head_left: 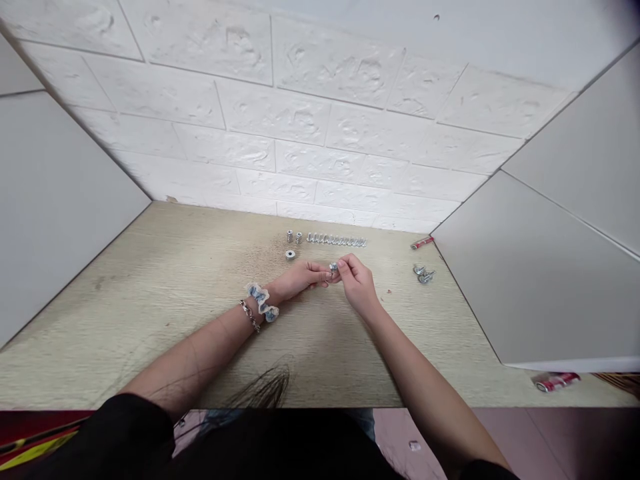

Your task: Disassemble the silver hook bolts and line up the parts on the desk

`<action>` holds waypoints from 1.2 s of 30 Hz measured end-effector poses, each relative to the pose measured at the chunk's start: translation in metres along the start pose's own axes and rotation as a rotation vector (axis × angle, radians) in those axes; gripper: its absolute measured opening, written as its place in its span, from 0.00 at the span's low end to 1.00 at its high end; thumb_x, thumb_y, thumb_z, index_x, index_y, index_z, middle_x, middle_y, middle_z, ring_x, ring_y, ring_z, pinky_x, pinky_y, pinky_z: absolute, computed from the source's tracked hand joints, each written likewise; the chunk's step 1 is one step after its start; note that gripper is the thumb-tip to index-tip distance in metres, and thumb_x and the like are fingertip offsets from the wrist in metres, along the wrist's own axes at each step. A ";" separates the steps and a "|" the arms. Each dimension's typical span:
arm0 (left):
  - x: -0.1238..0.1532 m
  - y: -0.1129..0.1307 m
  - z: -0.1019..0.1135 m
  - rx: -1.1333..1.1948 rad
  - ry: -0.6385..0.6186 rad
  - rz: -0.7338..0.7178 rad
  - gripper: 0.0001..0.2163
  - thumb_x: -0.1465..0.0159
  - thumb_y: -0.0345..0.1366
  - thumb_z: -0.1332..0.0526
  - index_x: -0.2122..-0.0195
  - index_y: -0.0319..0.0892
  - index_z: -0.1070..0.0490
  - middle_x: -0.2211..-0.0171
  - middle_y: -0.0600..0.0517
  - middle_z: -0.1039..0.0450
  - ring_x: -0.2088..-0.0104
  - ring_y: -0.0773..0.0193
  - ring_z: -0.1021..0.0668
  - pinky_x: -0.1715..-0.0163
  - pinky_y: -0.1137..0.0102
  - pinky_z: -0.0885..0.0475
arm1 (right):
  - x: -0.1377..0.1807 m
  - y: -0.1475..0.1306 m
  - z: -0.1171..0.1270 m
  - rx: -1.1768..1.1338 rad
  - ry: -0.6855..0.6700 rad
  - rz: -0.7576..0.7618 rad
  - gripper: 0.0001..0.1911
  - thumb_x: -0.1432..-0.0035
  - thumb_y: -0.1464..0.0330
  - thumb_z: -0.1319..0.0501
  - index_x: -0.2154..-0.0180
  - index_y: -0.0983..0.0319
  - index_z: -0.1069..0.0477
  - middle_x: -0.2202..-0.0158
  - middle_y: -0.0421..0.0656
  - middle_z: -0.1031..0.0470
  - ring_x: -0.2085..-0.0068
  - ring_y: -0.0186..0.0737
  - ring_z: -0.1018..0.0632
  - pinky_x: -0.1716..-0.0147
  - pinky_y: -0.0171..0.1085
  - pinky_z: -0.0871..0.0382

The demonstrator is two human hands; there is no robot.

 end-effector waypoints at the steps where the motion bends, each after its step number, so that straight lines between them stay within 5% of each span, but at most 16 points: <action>1: 0.000 0.000 0.001 0.021 -0.022 0.013 0.16 0.54 0.46 0.33 0.73 0.36 0.25 0.77 0.54 0.30 0.78 0.73 0.36 0.79 0.75 0.48 | 0.000 0.000 0.000 -0.027 0.002 -0.008 0.16 0.43 0.54 0.47 0.72 0.60 0.38 0.78 0.38 0.30 0.75 0.35 0.27 0.71 0.36 0.31; 24: -0.001 0.002 0.000 -0.020 0.032 0.079 0.09 0.50 0.39 0.35 0.78 0.37 0.26 0.78 0.53 0.28 0.78 0.73 0.32 0.78 0.76 0.44 | 0.000 0.006 -0.001 0.103 -0.063 0.064 0.14 0.41 0.58 0.49 0.72 0.60 0.38 0.77 0.39 0.31 0.74 0.34 0.30 0.71 0.35 0.35; 36: 0.001 0.004 0.004 0.162 -0.013 0.199 0.10 0.55 0.37 0.30 0.78 0.35 0.26 0.78 0.51 0.28 0.77 0.74 0.31 0.78 0.78 0.38 | 0.001 0.005 -0.002 0.119 -0.072 0.099 0.14 0.41 0.58 0.49 0.72 0.61 0.37 0.76 0.39 0.31 0.73 0.34 0.30 0.70 0.34 0.35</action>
Point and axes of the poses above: each hand's wrist, its own x-axis away from the middle knuckle, its own z-axis out of the back of the hand, y = z × x, the point moved 1 cm from there along -x, towards the middle knuckle
